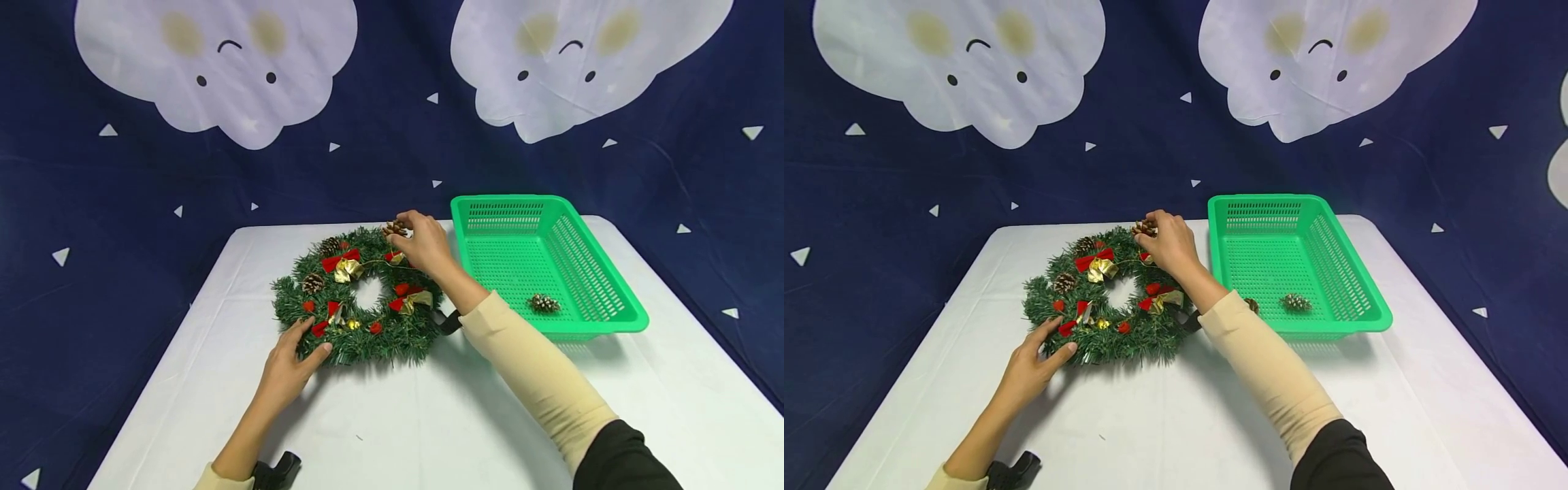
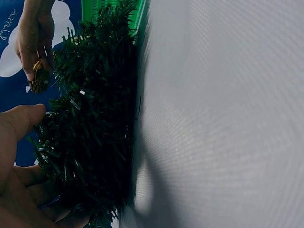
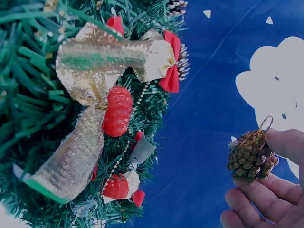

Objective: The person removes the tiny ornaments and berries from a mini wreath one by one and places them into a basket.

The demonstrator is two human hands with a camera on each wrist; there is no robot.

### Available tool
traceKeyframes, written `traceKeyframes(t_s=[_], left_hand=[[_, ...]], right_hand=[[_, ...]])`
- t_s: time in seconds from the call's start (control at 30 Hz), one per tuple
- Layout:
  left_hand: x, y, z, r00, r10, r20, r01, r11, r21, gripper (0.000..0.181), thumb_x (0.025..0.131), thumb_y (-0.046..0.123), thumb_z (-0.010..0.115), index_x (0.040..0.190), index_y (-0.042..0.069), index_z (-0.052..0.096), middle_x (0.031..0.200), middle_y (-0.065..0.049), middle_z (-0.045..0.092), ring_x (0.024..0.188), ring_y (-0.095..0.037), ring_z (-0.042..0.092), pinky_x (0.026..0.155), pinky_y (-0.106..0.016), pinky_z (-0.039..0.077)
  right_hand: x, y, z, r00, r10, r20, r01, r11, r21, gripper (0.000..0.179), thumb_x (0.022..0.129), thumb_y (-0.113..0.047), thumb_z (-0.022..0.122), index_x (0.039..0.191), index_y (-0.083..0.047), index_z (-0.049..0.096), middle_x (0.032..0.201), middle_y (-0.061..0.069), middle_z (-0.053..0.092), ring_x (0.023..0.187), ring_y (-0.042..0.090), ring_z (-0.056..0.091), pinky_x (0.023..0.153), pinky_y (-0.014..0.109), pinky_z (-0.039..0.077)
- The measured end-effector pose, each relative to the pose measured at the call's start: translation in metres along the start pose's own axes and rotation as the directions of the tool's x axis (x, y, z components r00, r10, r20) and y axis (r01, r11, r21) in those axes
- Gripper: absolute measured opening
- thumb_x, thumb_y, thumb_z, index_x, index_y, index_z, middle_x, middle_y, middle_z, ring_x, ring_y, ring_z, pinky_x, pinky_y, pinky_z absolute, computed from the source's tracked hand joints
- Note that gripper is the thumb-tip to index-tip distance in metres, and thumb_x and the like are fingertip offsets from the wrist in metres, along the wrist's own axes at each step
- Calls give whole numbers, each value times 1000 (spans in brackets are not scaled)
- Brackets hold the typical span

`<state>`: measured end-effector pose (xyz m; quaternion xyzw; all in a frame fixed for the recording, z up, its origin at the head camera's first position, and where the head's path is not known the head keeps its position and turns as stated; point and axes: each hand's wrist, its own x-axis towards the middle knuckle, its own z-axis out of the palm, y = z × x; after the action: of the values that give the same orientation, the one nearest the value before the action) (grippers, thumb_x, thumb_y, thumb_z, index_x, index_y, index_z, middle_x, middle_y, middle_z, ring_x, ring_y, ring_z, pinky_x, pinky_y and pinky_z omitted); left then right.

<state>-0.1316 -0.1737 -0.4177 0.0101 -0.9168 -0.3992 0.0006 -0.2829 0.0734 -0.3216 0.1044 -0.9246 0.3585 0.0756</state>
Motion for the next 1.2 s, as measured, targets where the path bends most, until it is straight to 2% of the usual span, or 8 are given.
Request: traceKeyframes(t_s=[0.17, 0.4, 0.57, 0.9, 1.2], left_hand=[[0, 0, 0, 1000, 0, -3, 0, 1000, -3, 71, 89, 48, 60, 147, 17, 33, 156, -19, 22, 139, -49, 23, 108, -68, 20], [0, 1, 0, 1000, -6, 1, 6, 1000, -6, 71, 89, 47, 60, 148, 18, 33, 156, -19, 22, 139, -49, 22, 108, -69, 19], [0, 1, 0, 1000, 0, 0, 0, 1000, -4, 71, 89, 47, 60, 147, 17, 33, 156, -19, 22, 139, -49, 23, 108, -68, 19], [0, 0, 0, 1000, 4, -5, -4, 1000, -10, 71, 89, 47, 60, 147, 17, 33, 156, -20, 22, 139, -49, 23, 108, -68, 20], [0, 0, 0, 1000, 10, -6, -10, 1000, -9, 72, 89, 48, 60, 147, 17, 33, 156, -19, 22, 139, -49, 23, 108, -68, 20]], right_hand=[[-7, 3, -5, 1000, -16, -26, 16, 1000, -1, 50, 88, -34, 65, 132, -13, 52, 131, 10, 59, 124, 29, 51, 103, 46, 41], [-17, 10, -14, 998, -37, -41, 38, 999, 22, 50, 88, -32, 65, 132, -12, 53, 129, 12, 60, 124, 31, 49, 111, 46, 33], [-24, 10, -18, 998, -45, -43, 45, 999, 10, 51, 87, -35, 66, 132, -13, 53, 128, 10, 60, 120, 29, 51, 102, 47, 40], [-39, 16, -26, 996, -53, -66, 58, 996, 70, 52, 86, -31, 68, 132, -11, 53, 129, 11, 58, 122, 30, 51, 102, 50, 40], [-51, 25, -32, 989, -81, -127, 87, 995, 42, 50, 86, -30, 69, 130, -11, 55, 127, 12, 60, 120, 29, 53, 101, 49, 40]])
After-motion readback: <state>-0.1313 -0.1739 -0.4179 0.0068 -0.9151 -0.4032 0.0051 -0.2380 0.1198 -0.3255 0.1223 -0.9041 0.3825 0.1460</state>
